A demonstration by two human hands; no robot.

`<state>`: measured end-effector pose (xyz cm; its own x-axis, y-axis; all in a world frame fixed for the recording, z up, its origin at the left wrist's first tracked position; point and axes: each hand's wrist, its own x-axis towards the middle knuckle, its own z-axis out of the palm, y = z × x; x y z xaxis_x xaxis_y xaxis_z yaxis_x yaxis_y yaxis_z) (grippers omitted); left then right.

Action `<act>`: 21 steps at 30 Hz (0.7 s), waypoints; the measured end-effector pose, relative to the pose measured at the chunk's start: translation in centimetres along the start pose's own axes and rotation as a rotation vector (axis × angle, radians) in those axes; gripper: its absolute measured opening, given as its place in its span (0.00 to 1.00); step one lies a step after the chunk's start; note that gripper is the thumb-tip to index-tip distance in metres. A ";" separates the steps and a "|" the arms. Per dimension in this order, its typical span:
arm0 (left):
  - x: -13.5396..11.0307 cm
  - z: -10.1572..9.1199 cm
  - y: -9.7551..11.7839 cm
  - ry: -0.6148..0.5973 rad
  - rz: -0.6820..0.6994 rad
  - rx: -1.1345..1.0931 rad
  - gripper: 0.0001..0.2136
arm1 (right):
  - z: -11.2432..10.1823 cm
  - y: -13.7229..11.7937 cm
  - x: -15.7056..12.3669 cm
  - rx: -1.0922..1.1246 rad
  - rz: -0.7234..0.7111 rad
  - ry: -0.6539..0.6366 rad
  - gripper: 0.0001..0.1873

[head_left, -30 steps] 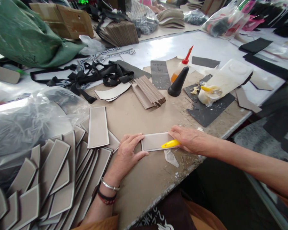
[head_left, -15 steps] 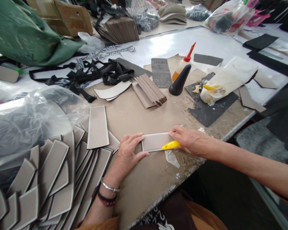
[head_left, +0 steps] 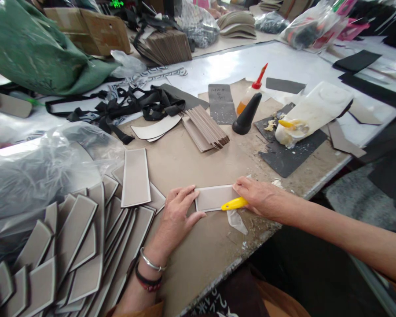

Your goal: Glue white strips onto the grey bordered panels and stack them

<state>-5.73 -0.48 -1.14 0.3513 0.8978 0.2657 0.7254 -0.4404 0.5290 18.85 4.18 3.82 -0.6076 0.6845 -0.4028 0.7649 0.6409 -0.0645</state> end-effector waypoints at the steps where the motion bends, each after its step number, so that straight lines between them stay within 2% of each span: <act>1: -0.1 0.0 0.3 0.003 -0.015 0.040 0.19 | 0.0 0.0 0.0 0.000 0.002 -0.001 0.17; 7: -0.6 0.8 3.0 0.016 -0.020 0.227 0.14 | -0.4 -0.1 -0.1 -0.008 -0.006 0.007 0.15; 15: -0.7 3.0 7.1 -0.104 0.121 0.254 0.12 | 0.1 0.0 0.0 -0.045 -0.018 0.030 0.13; 18: -0.7 2.9 7.1 -0.064 0.102 0.203 0.13 | 0.5 0.3 0.0 -0.025 -0.033 0.064 0.13; 21: -0.7 1.9 5.4 0.045 -0.068 0.096 0.17 | 0.6 0.5 0.0 -0.005 -0.039 0.058 0.13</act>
<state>-0.88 -3.50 -0.01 0.2740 0.9232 0.2694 0.8009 -0.3742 0.4676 19.35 4.31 3.26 -0.6487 0.6775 -0.3466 0.7391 0.6695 -0.0745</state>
